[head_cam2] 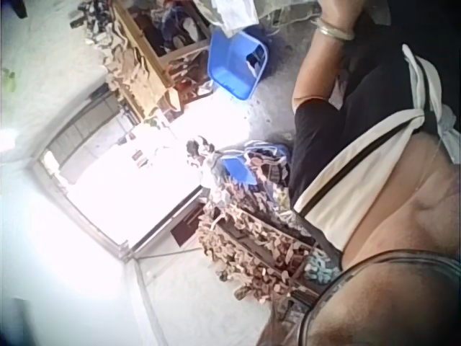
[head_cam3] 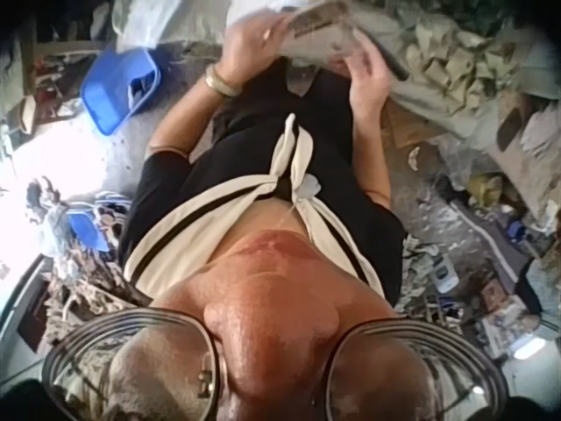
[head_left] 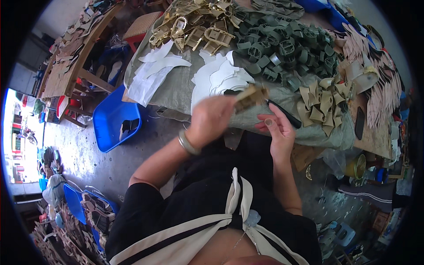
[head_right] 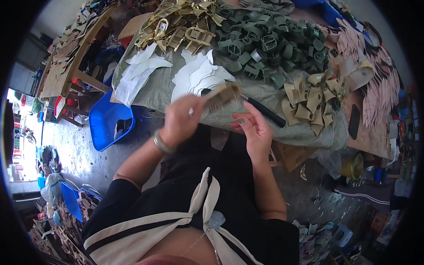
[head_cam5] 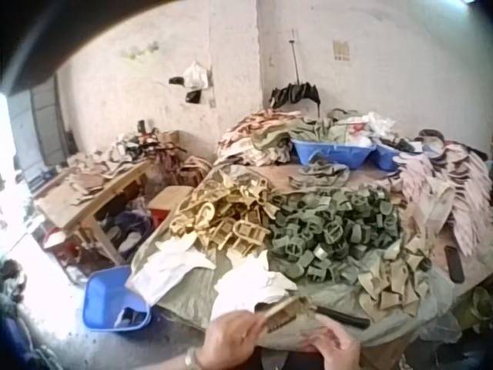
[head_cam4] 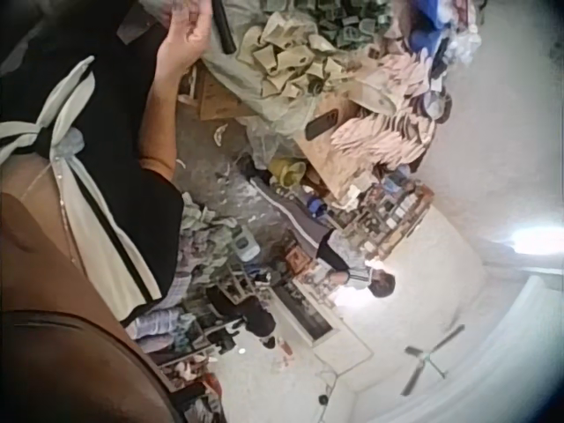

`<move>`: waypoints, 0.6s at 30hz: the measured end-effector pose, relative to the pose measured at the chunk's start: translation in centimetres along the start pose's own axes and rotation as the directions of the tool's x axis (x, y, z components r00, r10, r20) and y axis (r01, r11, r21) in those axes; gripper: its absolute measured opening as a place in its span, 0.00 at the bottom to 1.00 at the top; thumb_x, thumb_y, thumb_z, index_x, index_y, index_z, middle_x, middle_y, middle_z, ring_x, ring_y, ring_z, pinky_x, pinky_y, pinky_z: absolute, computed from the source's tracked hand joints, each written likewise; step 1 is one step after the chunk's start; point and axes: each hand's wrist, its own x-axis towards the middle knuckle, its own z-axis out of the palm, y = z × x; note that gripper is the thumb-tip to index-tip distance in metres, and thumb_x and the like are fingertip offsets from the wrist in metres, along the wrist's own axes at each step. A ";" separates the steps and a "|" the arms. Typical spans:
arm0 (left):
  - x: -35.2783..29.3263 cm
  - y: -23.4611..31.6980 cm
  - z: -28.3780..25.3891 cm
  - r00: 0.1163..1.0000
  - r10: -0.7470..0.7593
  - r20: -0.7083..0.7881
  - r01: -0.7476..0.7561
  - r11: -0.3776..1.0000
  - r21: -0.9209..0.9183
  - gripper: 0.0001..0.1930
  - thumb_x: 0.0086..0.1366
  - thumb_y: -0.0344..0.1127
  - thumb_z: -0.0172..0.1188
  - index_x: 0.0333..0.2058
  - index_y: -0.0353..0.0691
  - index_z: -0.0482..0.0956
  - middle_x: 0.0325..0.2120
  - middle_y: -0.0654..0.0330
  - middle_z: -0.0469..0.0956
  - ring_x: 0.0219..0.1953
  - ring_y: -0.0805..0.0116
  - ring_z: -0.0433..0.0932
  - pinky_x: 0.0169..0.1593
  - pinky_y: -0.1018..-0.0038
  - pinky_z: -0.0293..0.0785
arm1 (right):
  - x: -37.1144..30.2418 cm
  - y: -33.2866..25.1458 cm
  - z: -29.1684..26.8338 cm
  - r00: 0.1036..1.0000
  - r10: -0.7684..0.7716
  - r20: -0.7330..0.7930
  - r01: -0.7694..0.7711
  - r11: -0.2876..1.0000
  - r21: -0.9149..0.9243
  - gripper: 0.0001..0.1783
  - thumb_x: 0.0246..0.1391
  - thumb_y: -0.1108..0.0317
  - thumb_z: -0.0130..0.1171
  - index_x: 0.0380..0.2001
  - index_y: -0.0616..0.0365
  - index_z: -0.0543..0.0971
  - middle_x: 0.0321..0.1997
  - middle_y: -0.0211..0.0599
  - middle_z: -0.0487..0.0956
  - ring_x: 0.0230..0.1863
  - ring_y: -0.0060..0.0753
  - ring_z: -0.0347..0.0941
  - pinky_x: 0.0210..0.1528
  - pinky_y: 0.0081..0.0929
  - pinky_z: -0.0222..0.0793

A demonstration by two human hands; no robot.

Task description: Manually assemble and align decorative leather components for a shoe upper.

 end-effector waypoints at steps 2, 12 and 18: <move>3.5 -2.8 -0.7 0.994 0.024 -0.111 -0.011 0.993 0.118 0.03 0.57 0.29 0.56 0.27 0.38 0.77 0.20 0.55 0.72 0.22 0.56 0.73 0.25 0.67 0.68 | -0.1 -0.4 0.2 0.997 -0.080 0.008 0.080 0.997 -0.022 0.18 0.57 0.68 0.55 0.49 0.65 0.72 0.36 0.41 0.79 0.32 0.25 0.77 0.34 0.17 0.70; 22.5 -8.0 -1.5 0.914 -0.402 0.050 0.166 0.485 0.859 0.15 0.64 0.41 0.47 0.38 0.40 0.80 0.55 0.54 0.65 0.60 0.59 0.57 0.56 0.55 0.56 | -2.9 0.5 -2.0 0.995 0.081 0.054 -0.078 0.996 -0.053 0.12 0.59 0.70 0.50 0.42 0.65 0.75 0.35 0.38 0.80 0.34 0.23 0.76 0.37 0.17 0.69; 22.7 -10.7 -1.7 0.988 -0.041 0.149 -0.046 0.842 0.537 0.15 0.63 0.39 0.48 0.41 0.37 0.78 0.52 0.51 0.67 0.57 0.57 0.60 0.54 0.56 0.58 | -4.0 0.7 -3.4 0.996 0.088 -0.009 -0.089 0.994 -0.057 0.12 0.58 0.70 0.52 0.42 0.65 0.76 0.34 0.38 0.80 0.32 0.22 0.76 0.37 0.16 0.69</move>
